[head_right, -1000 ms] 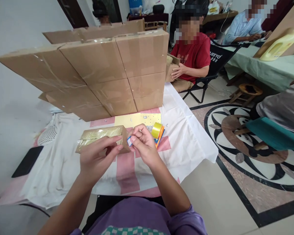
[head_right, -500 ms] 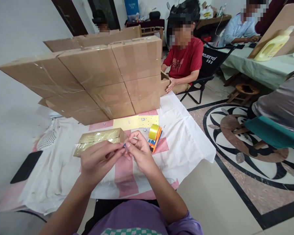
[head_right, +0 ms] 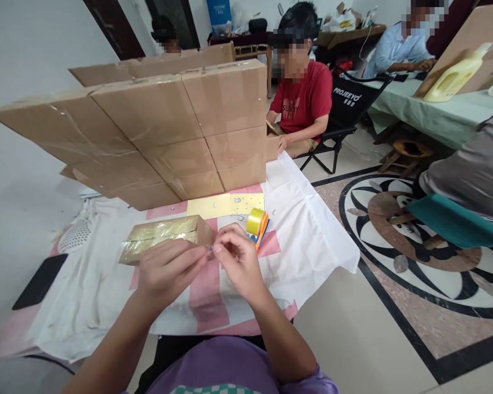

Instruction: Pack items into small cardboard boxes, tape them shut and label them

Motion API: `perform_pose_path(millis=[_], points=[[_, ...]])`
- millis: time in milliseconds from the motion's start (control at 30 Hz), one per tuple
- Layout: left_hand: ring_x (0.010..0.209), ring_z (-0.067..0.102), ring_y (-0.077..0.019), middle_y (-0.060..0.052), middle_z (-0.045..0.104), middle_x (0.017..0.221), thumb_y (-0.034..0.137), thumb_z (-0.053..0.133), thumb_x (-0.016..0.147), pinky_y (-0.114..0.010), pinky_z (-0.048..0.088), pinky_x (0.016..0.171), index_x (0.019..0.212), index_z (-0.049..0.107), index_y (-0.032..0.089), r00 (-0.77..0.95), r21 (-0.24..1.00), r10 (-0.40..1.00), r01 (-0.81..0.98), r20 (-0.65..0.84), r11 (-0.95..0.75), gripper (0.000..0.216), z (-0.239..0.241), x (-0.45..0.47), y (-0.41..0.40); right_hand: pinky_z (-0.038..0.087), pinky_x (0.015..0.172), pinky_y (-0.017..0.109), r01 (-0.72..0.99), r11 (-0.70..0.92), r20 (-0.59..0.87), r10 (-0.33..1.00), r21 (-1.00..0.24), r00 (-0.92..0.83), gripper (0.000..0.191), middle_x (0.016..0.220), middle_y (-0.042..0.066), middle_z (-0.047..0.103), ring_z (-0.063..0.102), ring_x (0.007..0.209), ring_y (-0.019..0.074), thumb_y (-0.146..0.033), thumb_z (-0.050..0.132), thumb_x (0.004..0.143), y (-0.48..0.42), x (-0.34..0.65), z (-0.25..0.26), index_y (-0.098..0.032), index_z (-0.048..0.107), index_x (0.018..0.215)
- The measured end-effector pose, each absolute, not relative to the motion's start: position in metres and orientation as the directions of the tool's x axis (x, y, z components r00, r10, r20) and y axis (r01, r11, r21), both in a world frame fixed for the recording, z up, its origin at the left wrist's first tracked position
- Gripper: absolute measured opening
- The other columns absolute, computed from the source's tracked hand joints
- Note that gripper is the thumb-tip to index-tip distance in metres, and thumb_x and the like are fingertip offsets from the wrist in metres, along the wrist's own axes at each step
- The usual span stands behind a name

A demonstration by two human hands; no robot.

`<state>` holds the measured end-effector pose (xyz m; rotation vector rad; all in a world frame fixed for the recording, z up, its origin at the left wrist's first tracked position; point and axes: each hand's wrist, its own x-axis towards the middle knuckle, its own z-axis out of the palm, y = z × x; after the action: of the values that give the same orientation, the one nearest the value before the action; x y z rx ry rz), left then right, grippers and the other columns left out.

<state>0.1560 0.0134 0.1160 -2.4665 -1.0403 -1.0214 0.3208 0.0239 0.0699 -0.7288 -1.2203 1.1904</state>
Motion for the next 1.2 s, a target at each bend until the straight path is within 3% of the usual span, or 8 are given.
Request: perform_pose_path(millis=[200, 400, 600, 900, 1067, 1200], points=[[0.058, 0.049, -0.0111, 0.004, 0.056, 0.063, 0.012, 0.063, 0.090, -0.030, 0.032, 0.056, 0.088, 0.062, 0.020, 0.605, -0.118, 0.443, 0.667, 0.662, -0.736, 0.009, 0.112, 0.154, 0.015, 0.040, 0.066, 0.032, -0.228, 0.225, 0.269, 0.944, -0.947, -0.190, 0.016, 0.084, 0.003, 0.059, 0.056, 0.081, 0.0199, -0.026, 0.069, 0.087, 0.033, 0.336, 0.077, -0.024, 0.070, 0.071], [0.059, 0.043, -0.0121, 0.004, 0.057, 0.064, 0.010, 0.067, 0.088, -0.031, 0.030, 0.056, 0.089, 0.062, 0.020, 0.647, -0.108, 0.441, 0.629, 0.622, -0.770, 0.011, 0.110, 0.152, 0.017, 0.032, 0.060, 0.029, -0.099, 0.229, 0.250, 0.885, -0.968, -0.394, 0.021, 0.085, 0.002, 0.056, 0.049, 0.073, 0.0156, -0.029, 0.071, 0.088, 0.038, 0.355, 0.085, -0.022, 0.066, 0.069], [0.061, 0.044, -0.0121, 0.003, 0.059, 0.066, 0.007, 0.064, 0.090, -0.030, 0.028, 0.057, 0.086, 0.062, 0.019, 0.685, -0.092, 0.425, 0.581, 0.591, -0.809, 0.012, 0.108, 0.149, 0.022, 0.035, 0.066, 0.029, -0.195, 0.099, 0.189, 0.831, -0.976, -0.524, 0.027, 0.087, 0.002, 0.052, 0.050, 0.079, 0.0167, -0.034, 0.070, 0.089, 0.044, 0.357, 0.076, -0.021, 0.060, 0.067], [0.060, 0.050, -0.0130, 0.000, 0.062, 0.068, 0.011, 0.053, 0.097, -0.029, 0.034, 0.057, 0.088, 0.065, 0.020, 0.672, -0.074, 0.420, 0.576, 0.609, -0.814, 0.017, 0.083, 0.149, 0.041, 0.037, 0.070, 0.030, -0.144, 0.201, 0.242, 0.894, -0.969, -0.378, 0.013, 0.089, 0.002, 0.056, 0.052, 0.081, 0.0179, -0.025, 0.067, 0.086, 0.055, 0.350, 0.045, -0.023, 0.062, 0.074], [0.078, 0.062, -0.0161, -0.007, 0.074, 0.103, 0.004, 0.052, 0.092, -0.029, 0.046, 0.068, 0.094, 0.066, 0.020, 0.662, -0.060, 0.392, 0.551, 0.638, -0.833, 0.020, 0.073, 0.151, 0.052, 0.037, 0.070, 0.028, -0.182, 0.114, 0.171, 0.925, -0.977, -0.340, 0.012, 0.082, 0.000, 0.055, 0.051, 0.076, 0.0148, -0.024, 0.060, 0.085, 0.060, 0.351, 0.035, -0.020, 0.057, 0.074], [0.081, 0.064, -0.0173, -0.008, 0.075, 0.111, 0.005, 0.053, 0.091, -0.031, 0.050, 0.074, 0.093, 0.064, 0.020, 0.681, -0.055, 0.374, 0.519, 0.630, -0.853, 0.018, 0.065, 0.152, 0.051, 0.037, 0.066, 0.026, -0.236, 0.014, 0.082, 0.956, -0.972, -0.282, 0.013, 0.078, -0.001, 0.053, 0.049, 0.069, 0.0123, -0.026, 0.060, 0.081, 0.061, 0.352, 0.020, -0.019, 0.054, 0.071]])
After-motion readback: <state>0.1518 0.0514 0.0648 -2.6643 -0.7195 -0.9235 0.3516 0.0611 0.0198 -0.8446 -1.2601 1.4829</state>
